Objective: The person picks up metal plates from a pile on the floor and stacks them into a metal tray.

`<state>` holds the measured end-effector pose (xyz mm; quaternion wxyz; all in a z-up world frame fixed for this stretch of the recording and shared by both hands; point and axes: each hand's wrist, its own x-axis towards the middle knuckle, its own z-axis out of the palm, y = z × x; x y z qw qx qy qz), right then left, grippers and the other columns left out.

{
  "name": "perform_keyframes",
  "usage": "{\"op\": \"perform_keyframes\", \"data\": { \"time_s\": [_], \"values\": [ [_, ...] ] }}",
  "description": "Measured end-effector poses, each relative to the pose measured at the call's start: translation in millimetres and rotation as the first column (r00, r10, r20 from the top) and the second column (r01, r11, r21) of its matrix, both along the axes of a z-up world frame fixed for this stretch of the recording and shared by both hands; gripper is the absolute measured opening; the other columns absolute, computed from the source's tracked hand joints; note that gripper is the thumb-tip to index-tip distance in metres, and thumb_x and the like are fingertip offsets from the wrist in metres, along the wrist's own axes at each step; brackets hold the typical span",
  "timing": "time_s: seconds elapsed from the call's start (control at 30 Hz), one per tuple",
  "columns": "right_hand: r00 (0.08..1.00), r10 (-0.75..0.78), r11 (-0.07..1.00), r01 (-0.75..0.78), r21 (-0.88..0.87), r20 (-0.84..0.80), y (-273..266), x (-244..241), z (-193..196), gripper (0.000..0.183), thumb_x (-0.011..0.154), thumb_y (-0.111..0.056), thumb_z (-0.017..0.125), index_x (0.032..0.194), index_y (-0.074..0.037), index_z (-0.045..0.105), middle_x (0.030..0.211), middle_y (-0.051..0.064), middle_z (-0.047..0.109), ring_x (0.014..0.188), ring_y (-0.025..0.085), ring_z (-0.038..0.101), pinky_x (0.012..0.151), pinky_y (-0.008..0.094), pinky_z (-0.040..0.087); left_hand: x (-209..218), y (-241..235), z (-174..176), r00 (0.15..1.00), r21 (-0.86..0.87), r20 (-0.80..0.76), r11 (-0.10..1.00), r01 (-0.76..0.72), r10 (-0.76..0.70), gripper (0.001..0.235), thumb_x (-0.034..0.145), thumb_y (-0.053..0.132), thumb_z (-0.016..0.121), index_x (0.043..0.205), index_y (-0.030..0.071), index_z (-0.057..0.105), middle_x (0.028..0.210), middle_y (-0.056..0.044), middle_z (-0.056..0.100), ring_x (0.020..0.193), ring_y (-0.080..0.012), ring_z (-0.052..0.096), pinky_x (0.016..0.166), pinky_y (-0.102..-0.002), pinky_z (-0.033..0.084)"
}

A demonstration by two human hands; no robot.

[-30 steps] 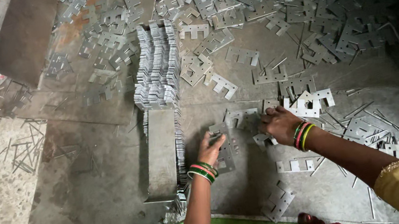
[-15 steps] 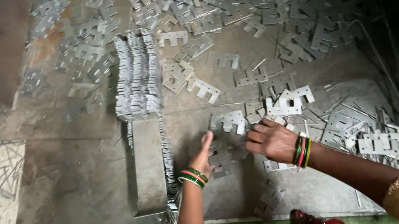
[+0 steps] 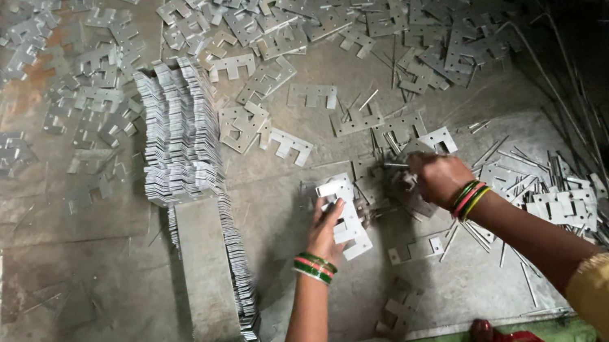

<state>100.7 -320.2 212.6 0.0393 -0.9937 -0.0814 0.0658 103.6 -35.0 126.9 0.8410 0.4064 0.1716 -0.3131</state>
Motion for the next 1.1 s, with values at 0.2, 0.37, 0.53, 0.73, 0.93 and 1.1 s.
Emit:
{"op": "perform_keyframes", "data": {
  "time_s": [0.2, 0.37, 0.53, 0.73, 0.93, 1.1],
  "values": [
    [0.946, -0.216, 0.74, 0.321, 0.591, -0.243, 15.7, -9.3, 44.6, 0.028, 0.078, -0.011, 0.069, 0.104, -0.007, 0.075, 0.091, 0.018, 0.079, 0.082, 0.034, 0.076, 0.074, 0.043, 0.063, -7.5, -19.1, 44.0, 0.985, 0.14, -0.171, 0.988, 0.062, -0.037, 0.052, 0.081, 0.044, 0.072, 0.129, 0.034, 0.054, 0.105, 0.009, 0.067, 0.09, -0.0117, 0.066, 0.068, -0.042, 0.054],
    [0.961, -0.232, 0.883, 0.273, 0.382, -0.15, 29.8, -24.7, 9.5, 0.041, 0.075, -0.024, 0.075, 0.11, -0.003, 0.07, 0.091, 0.019, 0.077, 0.08, 0.032, 0.076, 0.075, 0.043, 0.061, -12.2, -21.6, 34.7, 0.985, -0.108, -0.165, 0.994, 0.024, -0.041, 0.054, 0.087, 0.058, 0.072, 0.125, 0.02, 0.064, 0.099, -0.001, 0.069, 0.087, -0.0177, 0.068, 0.076, -0.041, 0.058],
    [0.966, 0.008, 0.999, 0.002, -0.039, 0.257, 36.4, -41.2, -16.1, 0.037, 0.067, -0.022, 0.067, 0.095, 0.002, 0.066, 0.087, 0.023, 0.073, 0.083, 0.04, 0.073, 0.065, 0.047, 0.061, -17.8, -11.5, 23.6, 0.978, -0.274, -0.193, 0.961, 0.02, -0.076, 0.055, 0.091, 0.055, 0.074, 0.121, 0.01, 0.062, 0.1, -0.005, 0.07, 0.09, -0.0225, 0.07, 0.086, -0.041, 0.061],
    [0.888, -0.1, 0.725, 0.373, 0.579, -0.448, 16.8, -13.1, 14.3, 0.031, 0.081, -0.021, 0.073, 0.103, 0.001, 0.07, 0.091, 0.021, 0.079, 0.082, 0.033, 0.08, 0.075, 0.043, 0.064, -18.5, -12.6, 22.4, 0.981, -0.03, -0.195, 1.0, -0.008, 0.002, 0.052, 0.086, 0.051, 0.075, 0.128, 0.021, 0.064, 0.109, 0.003, 0.069, 0.097, -0.0156, 0.068, 0.086, -0.04, 0.058],
    [0.774, 0.31, 0.922, -0.104, -0.372, 0.552, -0.9, 17.0, -19.2, 0.042, 0.067, -0.021, 0.062, 0.106, -0.038, 0.068, 0.11, 0.01, 0.08, 0.099, 0.033, 0.077, 0.087, 0.052, 0.055, -21.6, -10.0, 14.1, 0.995, -0.052, -0.093, 0.998, -0.046, 0.041, 0.051, 0.081, 0.037, 0.083, 0.126, 0.02, 0.062, 0.111, 0.003, 0.067, 0.101, -0.0183, 0.063, 0.085, -0.044, 0.052],
    [0.993, 0.078, 0.948, -0.049, -0.313, 0.083, -29.1, 11.9, 2.7, 0.037, 0.086, -0.021, 0.055, 0.118, -0.032, 0.068, 0.111, 0.012, 0.075, 0.1, 0.031, 0.075, 0.101, 0.052, 0.051, -26.9, 5.3, -9.8, 0.997, 0.097, -0.032, 0.993, -0.071, 0.075, 0.045, 0.078, 0.027, 0.084, 0.117, 0.012, 0.066, 0.113, -0.003, 0.07, 0.11, -0.0193, 0.063, 0.096, -0.042, 0.051]
  ]
}}
